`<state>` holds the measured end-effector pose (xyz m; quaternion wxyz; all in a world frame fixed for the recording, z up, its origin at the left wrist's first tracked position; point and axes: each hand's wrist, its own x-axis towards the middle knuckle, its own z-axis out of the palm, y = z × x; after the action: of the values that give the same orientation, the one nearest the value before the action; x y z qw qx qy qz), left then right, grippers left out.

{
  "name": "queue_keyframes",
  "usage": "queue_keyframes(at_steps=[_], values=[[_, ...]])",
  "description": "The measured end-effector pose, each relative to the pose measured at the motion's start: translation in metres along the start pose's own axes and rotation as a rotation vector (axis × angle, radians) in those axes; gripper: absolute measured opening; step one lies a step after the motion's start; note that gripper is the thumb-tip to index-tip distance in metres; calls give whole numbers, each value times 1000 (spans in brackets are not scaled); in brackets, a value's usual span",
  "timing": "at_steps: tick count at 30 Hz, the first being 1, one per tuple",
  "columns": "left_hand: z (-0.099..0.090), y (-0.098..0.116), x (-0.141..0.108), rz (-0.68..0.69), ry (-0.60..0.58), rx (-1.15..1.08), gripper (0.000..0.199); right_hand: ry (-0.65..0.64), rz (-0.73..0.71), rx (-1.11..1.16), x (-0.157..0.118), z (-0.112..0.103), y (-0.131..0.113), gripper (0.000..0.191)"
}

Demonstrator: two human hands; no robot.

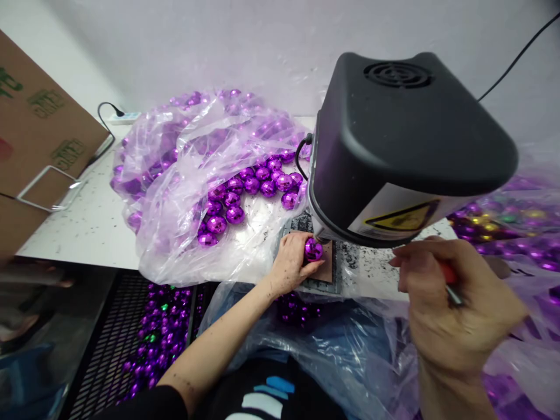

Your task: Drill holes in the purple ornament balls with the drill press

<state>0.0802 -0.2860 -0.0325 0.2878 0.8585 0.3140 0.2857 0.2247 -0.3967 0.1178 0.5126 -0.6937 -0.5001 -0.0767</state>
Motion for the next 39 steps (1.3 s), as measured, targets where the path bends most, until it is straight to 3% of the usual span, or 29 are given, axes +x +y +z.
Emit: queue_keyframes(at_steps=[5,11,15,22,30,33,37,39], values=[[0,1,0,-2,8,-3,46,77,7,218,-8,17,3,16],[-2,4,0,-24,-1,-16,45,322,27,262,-16,38,8,23],[-3,6,0,-18,0,-31,43,404,46,281,-20,50,13,25],[-2,7,1,-15,20,-15,43,526,-52,386,-19,62,17,19],[-1,6,0,-28,18,1,45,414,-128,352,-34,71,43,19],[-1,6,-1,-32,7,8,44,376,-133,338,-35,64,43,25],[-1,5,-1,-9,19,11,45,285,-48,276,-5,32,16,20],[-1,4,0,9,28,1,45,126,99,162,23,17,2,28]])
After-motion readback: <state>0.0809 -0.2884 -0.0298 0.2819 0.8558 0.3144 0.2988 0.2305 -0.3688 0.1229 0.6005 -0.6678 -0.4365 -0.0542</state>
